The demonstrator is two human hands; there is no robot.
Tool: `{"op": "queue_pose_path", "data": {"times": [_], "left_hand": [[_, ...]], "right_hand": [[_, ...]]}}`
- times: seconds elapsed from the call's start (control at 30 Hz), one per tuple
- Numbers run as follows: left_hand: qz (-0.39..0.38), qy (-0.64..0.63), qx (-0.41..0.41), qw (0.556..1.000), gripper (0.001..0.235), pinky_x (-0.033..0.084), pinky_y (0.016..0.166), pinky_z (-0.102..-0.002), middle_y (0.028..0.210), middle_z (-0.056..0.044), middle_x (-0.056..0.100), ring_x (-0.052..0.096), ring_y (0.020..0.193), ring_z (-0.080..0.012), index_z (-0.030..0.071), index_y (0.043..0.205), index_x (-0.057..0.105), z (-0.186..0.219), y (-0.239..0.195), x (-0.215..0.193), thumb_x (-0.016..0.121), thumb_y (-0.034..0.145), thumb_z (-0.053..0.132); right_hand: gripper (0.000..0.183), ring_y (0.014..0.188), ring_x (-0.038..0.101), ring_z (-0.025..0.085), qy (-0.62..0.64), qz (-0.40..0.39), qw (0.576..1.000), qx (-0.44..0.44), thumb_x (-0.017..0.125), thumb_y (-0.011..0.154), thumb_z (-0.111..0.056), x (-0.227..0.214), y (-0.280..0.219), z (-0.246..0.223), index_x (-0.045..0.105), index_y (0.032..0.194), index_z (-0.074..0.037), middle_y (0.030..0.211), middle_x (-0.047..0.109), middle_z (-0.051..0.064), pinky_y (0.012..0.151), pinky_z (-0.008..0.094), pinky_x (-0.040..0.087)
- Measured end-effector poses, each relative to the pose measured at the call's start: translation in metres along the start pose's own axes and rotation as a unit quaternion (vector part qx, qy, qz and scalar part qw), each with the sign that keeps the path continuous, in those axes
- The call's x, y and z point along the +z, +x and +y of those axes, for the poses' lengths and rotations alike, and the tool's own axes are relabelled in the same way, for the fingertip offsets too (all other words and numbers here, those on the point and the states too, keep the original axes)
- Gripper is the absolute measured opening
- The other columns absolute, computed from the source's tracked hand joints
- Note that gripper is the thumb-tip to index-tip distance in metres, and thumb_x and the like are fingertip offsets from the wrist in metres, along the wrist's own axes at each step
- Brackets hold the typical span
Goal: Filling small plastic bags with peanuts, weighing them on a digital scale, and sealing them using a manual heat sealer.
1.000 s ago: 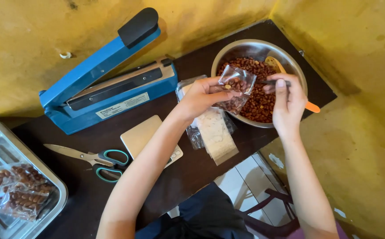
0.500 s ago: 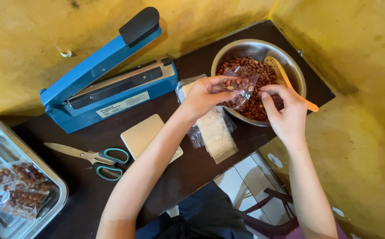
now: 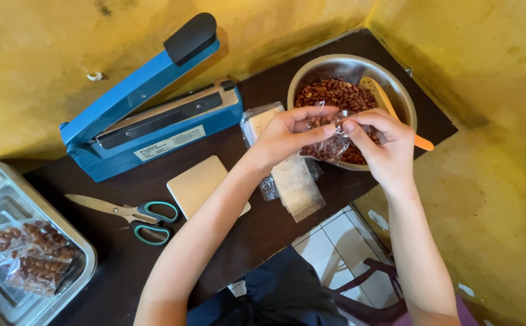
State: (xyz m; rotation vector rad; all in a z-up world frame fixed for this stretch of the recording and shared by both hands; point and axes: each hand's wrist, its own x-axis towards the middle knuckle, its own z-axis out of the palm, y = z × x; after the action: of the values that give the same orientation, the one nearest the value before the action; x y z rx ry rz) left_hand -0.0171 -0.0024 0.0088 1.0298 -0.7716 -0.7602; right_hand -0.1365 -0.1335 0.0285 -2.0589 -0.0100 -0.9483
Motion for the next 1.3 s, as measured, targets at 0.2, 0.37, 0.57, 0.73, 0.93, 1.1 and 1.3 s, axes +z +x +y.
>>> {"op": "queue_pose_path", "data": {"times": [0.2, 0.37, 0.57, 0.73, 0.93, 1.1, 1.3], "left_hand": [[0.048, 0.018, 0.006, 0.999, 0.032, 0.056, 0.073, -0.028, 0.084, -0.014, 0.069, 0.068, 0.077, -0.0182, 0.007, 0.100, 0.067, 0.002, -0.001, 0.004, 0.077, 0.073, 0.020], [0.073, 0.106, 0.026, 0.991, 0.026, 0.054, 0.072, -0.023, 0.080, -0.006, 0.070, 0.067, 0.077, -0.0119, 0.014, 0.095, 0.069, 0.010, -0.004, 0.006, 0.077, 0.072, 0.024], [0.094, 0.147, 0.036, 0.984, 0.023, 0.054, 0.073, -0.023, 0.079, -0.002, 0.070, 0.066, 0.079, -0.0093, 0.019, 0.093, 0.070, 0.012, -0.006, 0.003, 0.076, 0.072, 0.028], [0.102, 0.169, 0.022, 0.980, 0.024, 0.054, 0.071, -0.024, 0.077, -0.002, 0.070, 0.067, 0.078, -0.0116, 0.017, 0.092, 0.070, 0.001, -0.001, -0.003, 0.073, 0.073, 0.030], [0.089, 0.075, -0.070, 0.991, 0.025, 0.057, 0.064, -0.027, 0.069, -0.007, 0.067, 0.063, 0.068, -0.0095, 0.008, 0.090, 0.070, -0.022, 0.004, 0.000, 0.073, 0.073, 0.027], [0.078, -0.019, -0.116, 0.990, 0.034, 0.058, 0.060, -0.035, 0.073, -0.018, 0.065, 0.065, 0.070, -0.0188, -0.007, 0.089, 0.065, -0.038, 0.011, 0.002, 0.077, 0.070, 0.017], [0.088, 0.136, -0.127, 0.979, 0.034, 0.048, 0.080, -0.040, 0.077, -0.011, 0.067, 0.063, 0.090, -0.0276, 0.008, 0.077, 0.073, -0.018, 0.006, 0.017, 0.074, 0.067, 0.040]], "right_hand": [[0.002, 0.077, 0.059, 0.015, 0.015, 0.008, 1.000, 0.025, 0.067, 0.086, 0.000, 0.007, -0.001, -0.005, 0.066, 0.086, 0.002, 0.081, 0.064, 0.013, 0.068, 0.027, 0.049], [0.003, 0.080, 0.061, 0.018, 0.036, 0.011, 0.999, 0.031, 0.064, 0.087, 0.002, 0.009, -0.002, -0.004, 0.066, 0.088, 0.004, 0.082, 0.063, 0.015, 0.069, 0.030, 0.051], [0.004, 0.081, 0.061, 0.018, 0.067, 0.032, 0.996, 0.039, 0.064, 0.088, 0.001, 0.016, -0.002, 0.000, 0.065, 0.089, 0.005, 0.083, 0.062, 0.015, 0.070, 0.031, 0.051], [0.005, 0.079, 0.061, 0.016, 0.092, 0.049, 0.992, 0.074, 0.063, 0.089, -0.001, 0.022, -0.006, 0.000, 0.064, 0.090, 0.004, 0.083, 0.062, 0.014, 0.069, 0.029, 0.052], [0.007, 0.061, 0.059, 0.010, 0.110, 0.091, 0.970, 0.198, 0.067, 0.085, -0.003, 0.019, -0.021, 0.005, 0.065, 0.090, 0.002, 0.072, 0.061, 0.012, 0.054, 0.022, 0.052], [0.006, 0.055, 0.058, 0.011, 0.115, 0.112, 0.960, 0.230, 0.066, 0.085, -0.002, 0.014, -0.032, 0.010, 0.065, 0.088, 0.002, 0.069, 0.062, 0.014, 0.049, 0.021, 0.050], [0.006, 0.057, 0.061, 0.014, 0.119, 0.135, 0.954, 0.239, 0.066, 0.085, -0.003, 0.014, -0.037, 0.016, 0.065, 0.088, 0.002, 0.071, 0.062, 0.016, 0.050, 0.024, 0.052]]}}
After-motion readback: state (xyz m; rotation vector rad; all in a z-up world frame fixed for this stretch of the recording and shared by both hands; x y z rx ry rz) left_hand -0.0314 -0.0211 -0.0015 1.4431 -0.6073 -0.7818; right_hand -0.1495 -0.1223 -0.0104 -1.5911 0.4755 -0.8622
